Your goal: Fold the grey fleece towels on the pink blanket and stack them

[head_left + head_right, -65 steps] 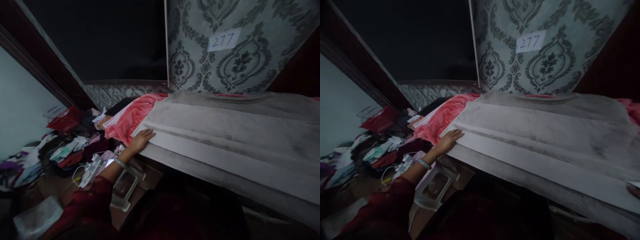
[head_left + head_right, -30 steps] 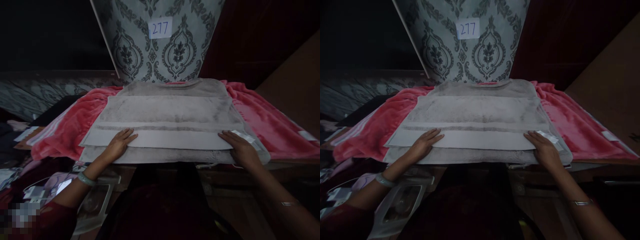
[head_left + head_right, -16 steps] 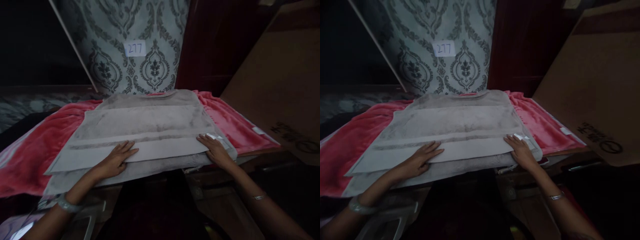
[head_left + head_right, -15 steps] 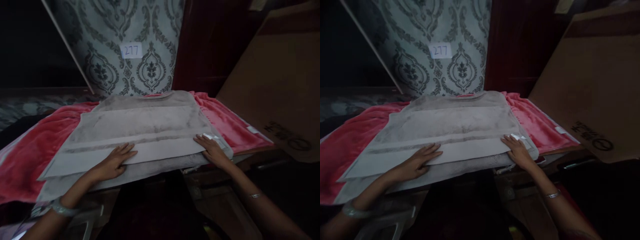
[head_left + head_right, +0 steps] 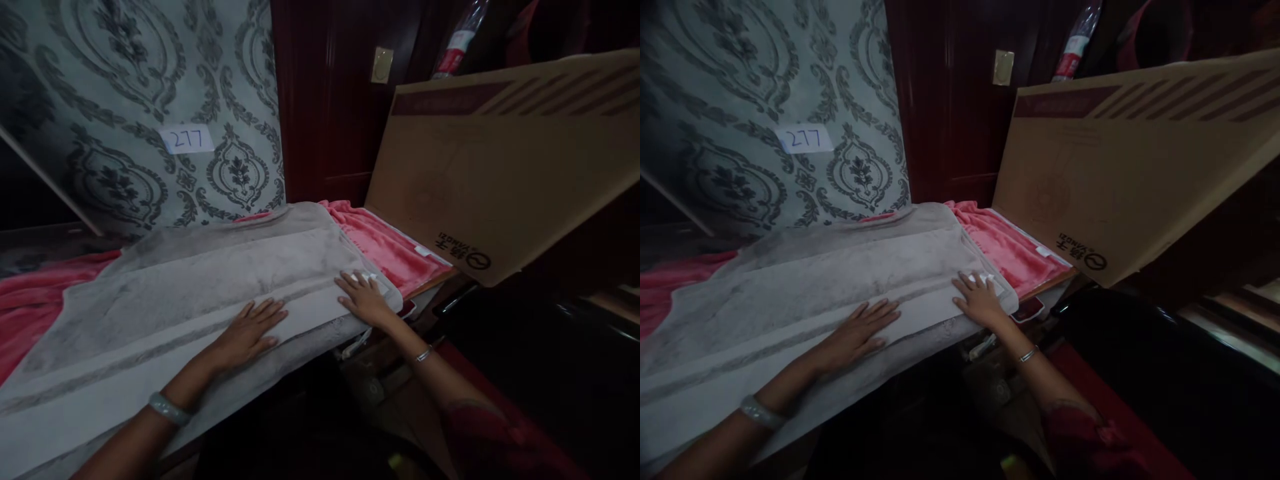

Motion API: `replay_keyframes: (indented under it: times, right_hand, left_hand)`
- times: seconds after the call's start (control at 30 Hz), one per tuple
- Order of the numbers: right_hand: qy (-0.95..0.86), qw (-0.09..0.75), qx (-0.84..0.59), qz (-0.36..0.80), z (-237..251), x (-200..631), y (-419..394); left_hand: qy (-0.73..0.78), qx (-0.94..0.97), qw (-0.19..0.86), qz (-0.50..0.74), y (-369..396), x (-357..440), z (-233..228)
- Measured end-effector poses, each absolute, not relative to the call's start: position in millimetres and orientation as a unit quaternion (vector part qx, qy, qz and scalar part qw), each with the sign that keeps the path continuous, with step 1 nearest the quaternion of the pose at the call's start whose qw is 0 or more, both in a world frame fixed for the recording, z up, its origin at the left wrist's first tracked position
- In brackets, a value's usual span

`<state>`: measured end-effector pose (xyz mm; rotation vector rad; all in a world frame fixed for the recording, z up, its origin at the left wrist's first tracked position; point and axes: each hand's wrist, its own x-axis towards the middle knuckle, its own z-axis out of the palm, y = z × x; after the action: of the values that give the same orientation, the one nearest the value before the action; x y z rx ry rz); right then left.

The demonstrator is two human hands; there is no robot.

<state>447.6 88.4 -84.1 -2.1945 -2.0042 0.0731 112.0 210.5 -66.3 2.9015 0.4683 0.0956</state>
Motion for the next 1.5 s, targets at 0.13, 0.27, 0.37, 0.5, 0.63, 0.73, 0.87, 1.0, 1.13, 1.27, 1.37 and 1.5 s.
replay_keyframes:
  times: [0.13, 0.27, 0.37, 0.5, 0.63, 0.73, 0.87, 1.0, 1.13, 1.27, 1.37, 1.5]
  right_hand:
    - [-0.625, 0.082, -0.776, -0.026, -98.2, 471.1, 80.6]
    - [-0.608, 0.079, -0.788, -0.049, -93.3, 470.8, 81.1]
    - [-0.637, 0.138, -0.756, -0.058, -80.0, 451.1, 96.9]
    - [-0.742, 0.262, -0.618, -0.012, -80.6, 410.1, 122.4]
    - [-0.767, 0.3, -0.568, -0.008, -102.3, 389.4, 132.6]
    - [-0.767, 0.305, -0.564, -0.019, -113.5, 392.5, 132.4]
    - [-0.783, 0.269, -0.56, -0.042, -109.5, 392.4, 130.8]
    - [-0.823, 0.22, -0.523, -0.018, -85.0, 370.3, 141.2]
    - [-0.857, 0.24, -0.449, 0.076, -63.4, 343.4, 178.8]
    - [-0.852, 0.349, -0.372, 0.12, -67.2, 324.3, 220.0]
    - [-0.869, 0.343, -0.334, 0.125, -79.6, 309.4, 232.1]
    - [-0.898, 0.262, -0.338, 0.102, -87.1, 300.7, 251.0]
  left_hand:
    - [0.196, 0.977, 0.062, 0.063, 220.3, 101.3, -75.6]
    - [0.232, 0.969, 0.045, 0.079, 213.3, 97.9, -78.8]
    - [0.241, 0.966, 0.06, 0.068, 205.5, 99.6, -75.4]
    - [0.227, 0.968, 0.085, 0.061, 198.7, 98.9, -68.1]
    - [0.229, 0.967, 0.102, 0.046, 195.0, 97.1, -64.3]
    - [0.223, 0.968, 0.108, 0.04, 194.7, 95.8, -64.2]
    - [0.19, 0.976, 0.108, 0.025, 199.1, 93.4, -62.1]
    - [0.12, 0.988, 0.1, -0.002, 209.2, 99.6, -56.4]
    - [0.034, 0.993, 0.086, 0.069, 223.7, 110.7, -60.2]
    - [0.1, 0.965, 0.009, 0.243, 240.8, 106.9, -74.6]
    - [0.153, 0.93, -0.049, 0.33, 248.0, 98.5, -82.5]
    - [0.137, 0.937, -0.048, 0.319, 246.7, 98.6, -85.4]
